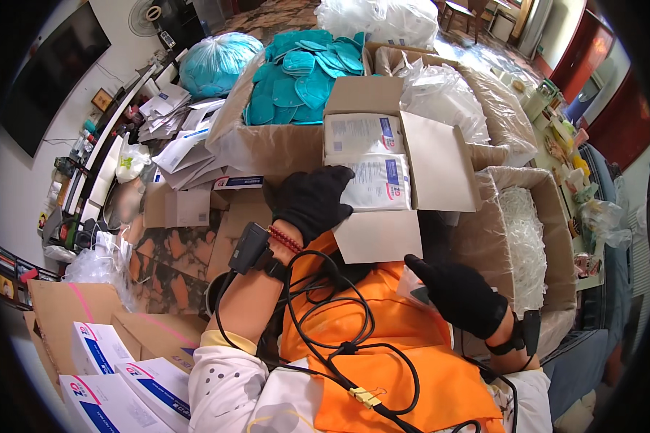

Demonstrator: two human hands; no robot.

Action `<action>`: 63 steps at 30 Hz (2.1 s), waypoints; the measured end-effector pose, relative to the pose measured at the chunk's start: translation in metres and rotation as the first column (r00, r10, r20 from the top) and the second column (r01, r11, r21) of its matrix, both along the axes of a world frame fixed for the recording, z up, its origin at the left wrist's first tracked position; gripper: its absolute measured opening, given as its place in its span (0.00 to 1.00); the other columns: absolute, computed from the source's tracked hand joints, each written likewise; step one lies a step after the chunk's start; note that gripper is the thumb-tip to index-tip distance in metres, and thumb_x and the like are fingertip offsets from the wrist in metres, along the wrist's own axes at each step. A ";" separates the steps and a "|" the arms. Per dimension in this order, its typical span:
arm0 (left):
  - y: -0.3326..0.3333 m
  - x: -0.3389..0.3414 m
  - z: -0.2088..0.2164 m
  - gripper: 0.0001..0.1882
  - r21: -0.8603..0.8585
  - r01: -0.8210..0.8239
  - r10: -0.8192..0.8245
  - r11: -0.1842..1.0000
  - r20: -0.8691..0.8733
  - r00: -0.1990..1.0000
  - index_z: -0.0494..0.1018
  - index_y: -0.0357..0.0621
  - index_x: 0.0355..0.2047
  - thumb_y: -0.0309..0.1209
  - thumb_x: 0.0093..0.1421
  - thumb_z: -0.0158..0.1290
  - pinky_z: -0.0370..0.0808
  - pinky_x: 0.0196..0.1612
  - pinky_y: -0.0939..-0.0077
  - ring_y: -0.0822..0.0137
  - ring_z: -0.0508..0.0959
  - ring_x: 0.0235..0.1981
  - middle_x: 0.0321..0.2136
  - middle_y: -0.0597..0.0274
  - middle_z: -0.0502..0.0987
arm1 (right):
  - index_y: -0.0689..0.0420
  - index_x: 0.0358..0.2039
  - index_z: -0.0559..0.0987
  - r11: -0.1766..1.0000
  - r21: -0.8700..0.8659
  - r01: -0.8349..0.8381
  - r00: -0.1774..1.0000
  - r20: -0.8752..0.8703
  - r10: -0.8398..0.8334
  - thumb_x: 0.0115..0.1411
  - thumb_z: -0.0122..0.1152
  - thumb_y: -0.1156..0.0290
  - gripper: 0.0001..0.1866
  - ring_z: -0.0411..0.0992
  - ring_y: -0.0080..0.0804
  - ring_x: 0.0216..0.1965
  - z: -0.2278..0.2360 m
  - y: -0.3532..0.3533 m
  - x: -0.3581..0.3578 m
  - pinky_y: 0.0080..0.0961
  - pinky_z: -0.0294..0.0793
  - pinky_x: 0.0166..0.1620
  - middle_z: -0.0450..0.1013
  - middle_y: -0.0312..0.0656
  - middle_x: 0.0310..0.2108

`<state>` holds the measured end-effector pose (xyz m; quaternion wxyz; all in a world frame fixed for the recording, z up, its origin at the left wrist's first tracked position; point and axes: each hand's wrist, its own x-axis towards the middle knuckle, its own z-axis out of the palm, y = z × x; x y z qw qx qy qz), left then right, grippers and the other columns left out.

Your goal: The recorder is packing teal and white protective masks into boxes and organizing them into larger containers.

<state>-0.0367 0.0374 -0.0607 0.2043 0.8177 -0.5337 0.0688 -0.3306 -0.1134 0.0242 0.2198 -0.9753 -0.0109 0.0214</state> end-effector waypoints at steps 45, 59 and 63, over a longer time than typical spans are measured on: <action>0.012 -0.050 0.030 0.10 -0.382 -0.022 -0.284 0.924 -0.725 0.627 0.81 0.41 0.36 0.34 0.62 0.59 0.75 0.31 0.78 0.74 0.80 0.27 0.27 0.62 0.82 | 0.55 0.36 0.84 0.961 0.264 0.084 0.907 0.380 -0.183 0.59 0.63 0.61 0.12 0.78 0.47 0.31 -0.037 -0.008 0.108 0.36 0.78 0.37 0.80 0.46 0.31; 0.003 -0.036 -0.010 0.08 -0.197 -0.046 0.070 0.979 0.115 0.991 0.78 0.40 0.40 0.28 0.66 0.50 0.75 0.33 0.65 0.54 0.79 0.29 0.31 0.53 0.79 | 0.53 0.34 0.76 0.910 -0.368 -0.193 0.774 0.512 0.371 0.52 0.60 0.67 0.09 0.70 0.33 0.29 -0.013 0.045 0.073 0.30 0.67 0.30 0.69 0.36 0.27; 0.021 0.005 -0.056 0.08 -0.292 -0.144 0.200 0.946 0.170 0.965 0.76 0.39 0.40 0.26 0.64 0.49 0.75 0.34 0.62 0.51 0.79 0.33 0.32 0.52 0.78 | 0.58 0.39 0.76 0.754 -0.654 -0.052 0.580 0.595 0.556 0.54 0.58 0.66 0.13 0.69 0.30 0.25 -0.016 0.049 0.051 0.29 0.67 0.28 0.67 0.35 0.26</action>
